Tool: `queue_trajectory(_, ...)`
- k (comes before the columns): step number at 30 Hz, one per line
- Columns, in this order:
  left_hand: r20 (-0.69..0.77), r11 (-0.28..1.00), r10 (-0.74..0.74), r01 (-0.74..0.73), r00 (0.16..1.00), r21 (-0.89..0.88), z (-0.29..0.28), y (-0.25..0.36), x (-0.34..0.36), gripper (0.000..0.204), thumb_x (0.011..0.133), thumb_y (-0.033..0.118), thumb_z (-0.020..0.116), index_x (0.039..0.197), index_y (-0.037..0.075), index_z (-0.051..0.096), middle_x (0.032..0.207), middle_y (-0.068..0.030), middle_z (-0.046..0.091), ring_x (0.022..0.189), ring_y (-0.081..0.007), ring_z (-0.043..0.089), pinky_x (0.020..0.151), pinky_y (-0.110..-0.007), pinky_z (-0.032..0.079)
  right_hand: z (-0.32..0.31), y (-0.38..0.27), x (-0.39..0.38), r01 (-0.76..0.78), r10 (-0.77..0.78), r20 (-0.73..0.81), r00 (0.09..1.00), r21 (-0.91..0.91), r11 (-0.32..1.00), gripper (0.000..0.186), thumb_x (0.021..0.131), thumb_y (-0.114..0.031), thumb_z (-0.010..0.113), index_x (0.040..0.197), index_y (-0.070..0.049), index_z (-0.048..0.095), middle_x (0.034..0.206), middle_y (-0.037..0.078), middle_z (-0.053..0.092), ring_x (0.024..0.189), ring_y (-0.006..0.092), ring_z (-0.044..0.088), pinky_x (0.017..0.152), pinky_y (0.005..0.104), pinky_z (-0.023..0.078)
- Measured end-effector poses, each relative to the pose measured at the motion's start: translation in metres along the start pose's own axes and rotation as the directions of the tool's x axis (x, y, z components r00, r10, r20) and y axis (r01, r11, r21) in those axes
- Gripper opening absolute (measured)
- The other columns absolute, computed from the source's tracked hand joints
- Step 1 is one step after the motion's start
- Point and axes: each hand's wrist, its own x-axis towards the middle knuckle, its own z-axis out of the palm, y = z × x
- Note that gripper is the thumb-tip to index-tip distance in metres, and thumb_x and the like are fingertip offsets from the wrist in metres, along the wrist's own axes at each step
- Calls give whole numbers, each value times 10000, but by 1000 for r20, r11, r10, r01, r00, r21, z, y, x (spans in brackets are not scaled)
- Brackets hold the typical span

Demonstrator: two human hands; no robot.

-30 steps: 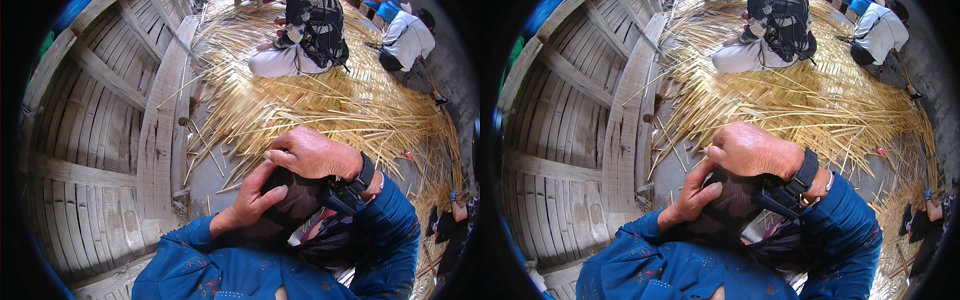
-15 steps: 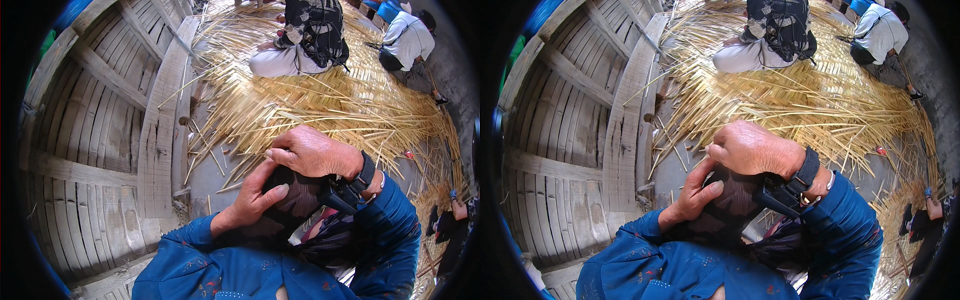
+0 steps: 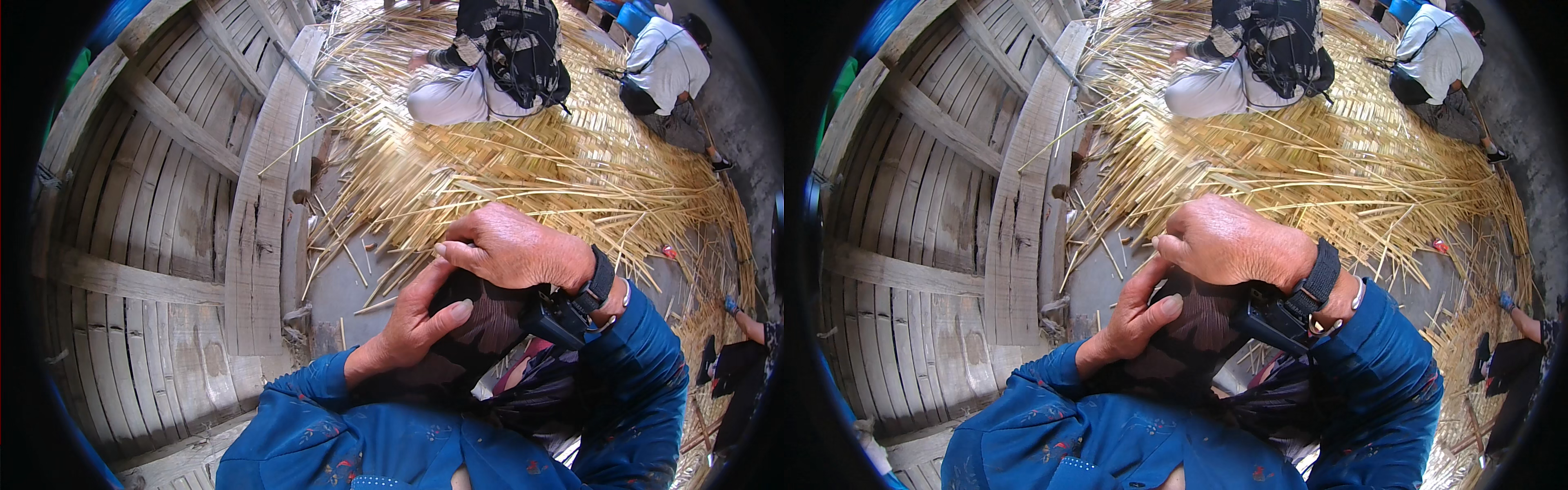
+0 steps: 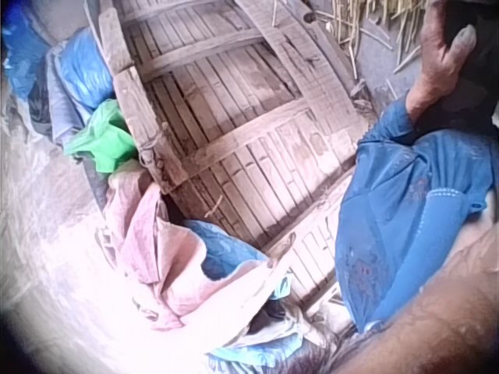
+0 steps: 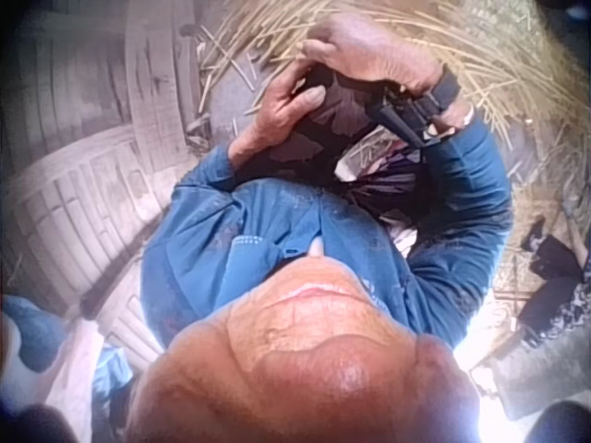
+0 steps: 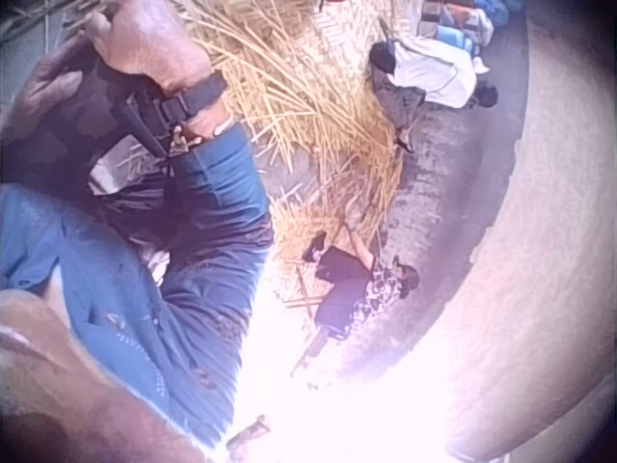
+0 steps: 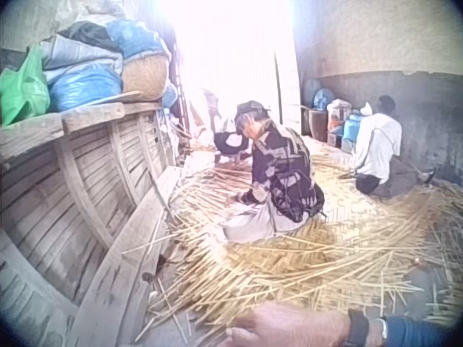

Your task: Hand-weaving a large straw mat and shaping a straw object in a workshop setting with other weavers.

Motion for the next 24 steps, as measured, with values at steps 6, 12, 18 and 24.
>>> queue_trajectory(6,-18,1000,23,-23,1000,6,1,0,1,646,968,329,611,1447,-50,402,1387,-176,519,1315,-250,483,1107,-368,359,0,0,0,1,-1,-4,1000,12,1000,330,906,-252,537,870,29,705,823,263,671,806,443,658,758,498,520)
queue_trajectory(12,-16,1000,23,-23,1000,7,1,-1,1,646,967,331,610,1448,-47,404,1394,-179,518,1318,-250,482,1107,-371,360,0,0,0,10,-10,-12,1000,-7,1000,332,907,-254,538,866,30,705,827,264,672,817,443,659,765,500,520)
queue_trajectory(18,-8,1000,17,-17,1000,8,0,-2,1,643,963,330,604,1449,-42,407,1399,-171,515,1327,-247,470,1117,-371,343,0,0,0,-7,7,-7,1000,-6,1000,329,903,-256,544,868,28,706,825,263,673,816,443,660,766,495,522)
queue_trajectory(24,-1,1000,-6,6,1000,24,-2,-2,-1,643,960,326,599,1453,-40,405,1412,-167,507,1336,-247,457,1122,-372,332,-1,-2,0,-18,18,0,1000,6,1000,327,901,-253,540,891,24,713,832,261,678,816,437,666,767,489,525)
